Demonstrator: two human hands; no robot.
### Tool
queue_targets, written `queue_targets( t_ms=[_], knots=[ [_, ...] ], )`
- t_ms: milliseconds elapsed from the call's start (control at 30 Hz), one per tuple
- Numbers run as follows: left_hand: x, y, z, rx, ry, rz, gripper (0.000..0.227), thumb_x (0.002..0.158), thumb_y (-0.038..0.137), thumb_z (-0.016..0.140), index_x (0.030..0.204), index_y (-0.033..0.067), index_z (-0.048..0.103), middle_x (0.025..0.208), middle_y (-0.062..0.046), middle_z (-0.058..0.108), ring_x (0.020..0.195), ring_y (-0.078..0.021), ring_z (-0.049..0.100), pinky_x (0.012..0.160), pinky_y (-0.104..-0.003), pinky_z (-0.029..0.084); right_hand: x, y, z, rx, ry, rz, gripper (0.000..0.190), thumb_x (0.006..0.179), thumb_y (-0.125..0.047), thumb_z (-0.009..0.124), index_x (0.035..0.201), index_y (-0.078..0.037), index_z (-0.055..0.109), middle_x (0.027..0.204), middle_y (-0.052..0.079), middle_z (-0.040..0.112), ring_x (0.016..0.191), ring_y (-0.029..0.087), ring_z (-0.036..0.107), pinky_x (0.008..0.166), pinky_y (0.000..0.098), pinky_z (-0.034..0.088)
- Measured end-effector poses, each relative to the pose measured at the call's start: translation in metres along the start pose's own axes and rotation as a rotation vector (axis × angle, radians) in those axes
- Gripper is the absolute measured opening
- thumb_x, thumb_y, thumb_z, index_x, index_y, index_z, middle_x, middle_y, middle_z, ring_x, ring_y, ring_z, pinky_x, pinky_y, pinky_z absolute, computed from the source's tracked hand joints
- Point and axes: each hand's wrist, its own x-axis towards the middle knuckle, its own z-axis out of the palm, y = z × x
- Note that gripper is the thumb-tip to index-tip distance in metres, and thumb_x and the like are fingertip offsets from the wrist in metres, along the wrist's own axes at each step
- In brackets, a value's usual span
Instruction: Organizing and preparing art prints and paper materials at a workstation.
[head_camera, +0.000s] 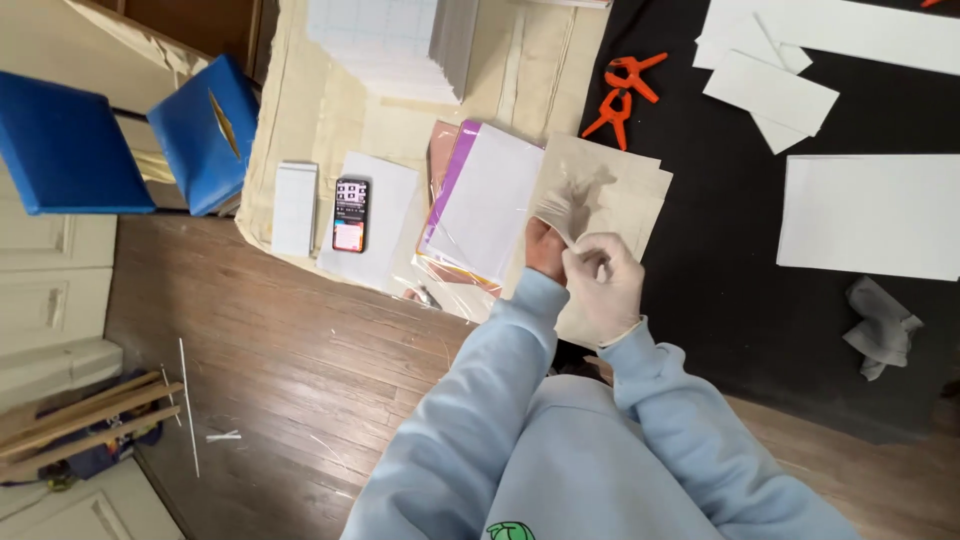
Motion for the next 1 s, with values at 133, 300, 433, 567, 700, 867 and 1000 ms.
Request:
queue_targets(
  t_ms=[133, 300, 433, 567, 700, 867, 1000],
  knots=[
    [-0.009, 0.028, 0.017, 0.085, -0.041, -0.024, 0.035, 0.11, 0.019, 0.052, 0.121, -0.011, 0.065, 0.11, -0.02, 0.071, 0.094, -0.0253, 0.067, 0.078, -0.037, 0.055, -0.004, -0.011, -0.004, -0.058, -0.03, -0.028, 0.018, 0.089, 0.007, 0.074, 0.093, -0.004, 0.061, 0.09, -0.004, 0.063, 0.067, 0.002, 0.047, 0.063, 0.0184, 0.042],
    [-0.017, 0.068, 0.053, -0.142, -0.238, -0.448, 0.041, 0.102, 0.035, 0.045, 0.123, 0.0063, 0.065, 0.119, -0.007, 0.072, 0.111, -0.0148, 0.069, 0.095, -0.025, 0.055, -0.01, -0.018, -0.012, -0.11, -0.062, -0.054, 0.018, 0.086, 0.007, 0.075, 0.094, -0.004, 0.063, 0.083, -0.004, 0.063, 0.071, 0.004, 0.055, 0.067, 0.0199, 0.047],
    [0.03, 0.001, -0.007, 0.377, -0.28, -0.102, 0.035, 0.098, 0.022, 0.058, 0.118, -0.0054, 0.065, 0.108, -0.012, 0.072, 0.098, -0.0222, 0.069, 0.085, -0.035, 0.058, -0.014, -0.012, -0.013, -0.136, -0.046, -0.113, 0.018, 0.085, 0.007, 0.076, 0.088, -0.005, 0.063, 0.079, -0.003, 0.064, 0.07, 0.005, 0.057, 0.066, 0.0211, 0.047],
    [0.0, 0.064, 0.049, 0.179, -0.156, -0.088, 0.035, 0.109, 0.028, 0.051, 0.122, -0.0018, 0.064, 0.105, -0.008, 0.067, 0.092, -0.0182, 0.06, 0.08, -0.032, 0.051, -0.013, -0.031, -0.017, -0.154, -0.133, -0.145, 0.018, 0.083, 0.008, 0.074, 0.087, -0.004, 0.062, 0.078, -0.002, 0.064, 0.067, 0.006, 0.055, 0.064, 0.0225, 0.048],
    [-0.011, 0.096, 0.089, -0.055, -0.205, -0.123, 0.036, 0.111, 0.029, 0.043, 0.13, 0.0028, 0.059, 0.117, -0.006, 0.063, 0.102, -0.0174, 0.057, 0.09, -0.028, 0.048, -0.004, -0.037, -0.025, -0.187, -0.178, -0.207, 0.019, 0.08, 0.008, 0.074, 0.084, -0.005, 0.062, 0.077, -0.001, 0.064, 0.065, 0.008, 0.056, 0.061, 0.0238, 0.046],
    [-0.024, 0.118, 0.109, -0.122, -0.447, -0.131, 0.04, 0.111, 0.025, 0.036, 0.143, 0.0059, 0.05, 0.141, -0.002, 0.056, 0.127, -0.016, 0.05, 0.108, -0.026, 0.041, -0.006, -0.047, -0.027, -0.181, -0.245, -0.219, 0.02, 0.078, 0.007, 0.076, 0.082, -0.006, 0.061, 0.076, -0.001, 0.063, 0.062, 0.007, 0.057, 0.057, 0.0242, 0.042],
    [-0.025, 0.137, 0.125, -0.137, -0.501, -0.09, 0.045, 0.112, 0.029, 0.03, 0.147, 0.0043, 0.046, 0.147, -0.003, 0.053, 0.131, -0.0168, 0.049, 0.114, -0.028, 0.04, -0.009, -0.042, -0.033, -0.219, -0.26, -0.228, 0.022, 0.077, 0.006, 0.078, 0.079, -0.006, 0.06, 0.072, -0.002, 0.062, 0.061, 0.008, 0.056, 0.055, 0.0243, 0.042]
  ],
)
